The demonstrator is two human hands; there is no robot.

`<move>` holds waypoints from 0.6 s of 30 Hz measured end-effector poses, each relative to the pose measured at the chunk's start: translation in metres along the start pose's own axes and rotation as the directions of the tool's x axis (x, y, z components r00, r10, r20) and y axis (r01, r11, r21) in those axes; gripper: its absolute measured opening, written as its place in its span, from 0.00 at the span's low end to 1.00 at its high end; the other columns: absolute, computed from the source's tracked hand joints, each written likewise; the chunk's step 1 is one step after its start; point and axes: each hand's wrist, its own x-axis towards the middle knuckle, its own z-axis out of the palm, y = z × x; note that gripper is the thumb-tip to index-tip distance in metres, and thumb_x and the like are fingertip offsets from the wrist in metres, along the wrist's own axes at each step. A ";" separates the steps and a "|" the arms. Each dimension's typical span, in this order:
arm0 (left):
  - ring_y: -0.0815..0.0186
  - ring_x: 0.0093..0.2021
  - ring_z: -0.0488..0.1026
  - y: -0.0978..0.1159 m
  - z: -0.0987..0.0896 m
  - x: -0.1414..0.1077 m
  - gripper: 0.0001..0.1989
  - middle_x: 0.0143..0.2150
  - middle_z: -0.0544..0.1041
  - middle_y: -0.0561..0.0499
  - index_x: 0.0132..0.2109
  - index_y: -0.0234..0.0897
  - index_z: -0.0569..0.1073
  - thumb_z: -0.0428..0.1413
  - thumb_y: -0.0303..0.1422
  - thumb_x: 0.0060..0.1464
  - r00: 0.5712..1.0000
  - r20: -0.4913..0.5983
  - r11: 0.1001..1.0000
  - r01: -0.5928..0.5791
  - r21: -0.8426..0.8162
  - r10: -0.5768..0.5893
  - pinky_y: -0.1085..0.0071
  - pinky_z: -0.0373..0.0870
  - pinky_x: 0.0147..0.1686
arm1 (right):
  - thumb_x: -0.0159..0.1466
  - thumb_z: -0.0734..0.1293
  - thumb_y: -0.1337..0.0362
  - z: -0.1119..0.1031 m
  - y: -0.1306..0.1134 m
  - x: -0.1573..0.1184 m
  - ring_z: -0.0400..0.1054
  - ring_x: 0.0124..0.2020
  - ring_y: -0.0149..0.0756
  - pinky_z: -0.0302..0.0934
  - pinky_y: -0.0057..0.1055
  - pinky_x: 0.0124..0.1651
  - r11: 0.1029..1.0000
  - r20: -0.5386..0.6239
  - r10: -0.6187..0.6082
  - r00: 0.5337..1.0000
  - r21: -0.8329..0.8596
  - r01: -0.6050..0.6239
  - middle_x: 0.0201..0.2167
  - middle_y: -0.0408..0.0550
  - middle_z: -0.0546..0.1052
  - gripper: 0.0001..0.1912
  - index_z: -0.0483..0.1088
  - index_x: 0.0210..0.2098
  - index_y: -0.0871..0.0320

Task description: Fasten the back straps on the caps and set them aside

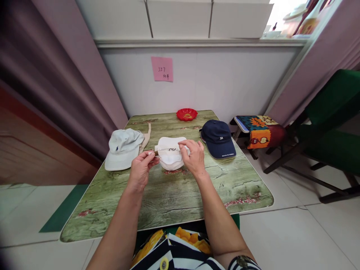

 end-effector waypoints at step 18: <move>0.68 0.27 0.74 -0.002 0.003 -0.001 0.19 0.26 0.77 0.53 0.36 0.32 0.76 0.68 0.39 0.38 0.996 0.084 0.998 -0.007 0.063 0.002 0.71 0.71 0.33 | 0.65 0.63 0.62 0.020 -0.007 -0.006 0.69 0.51 0.41 0.34 0.55 0.67 0.998 0.135 -0.047 0.990 -0.022 0.051 0.46 0.46 0.79 0.07 0.74 0.37 0.51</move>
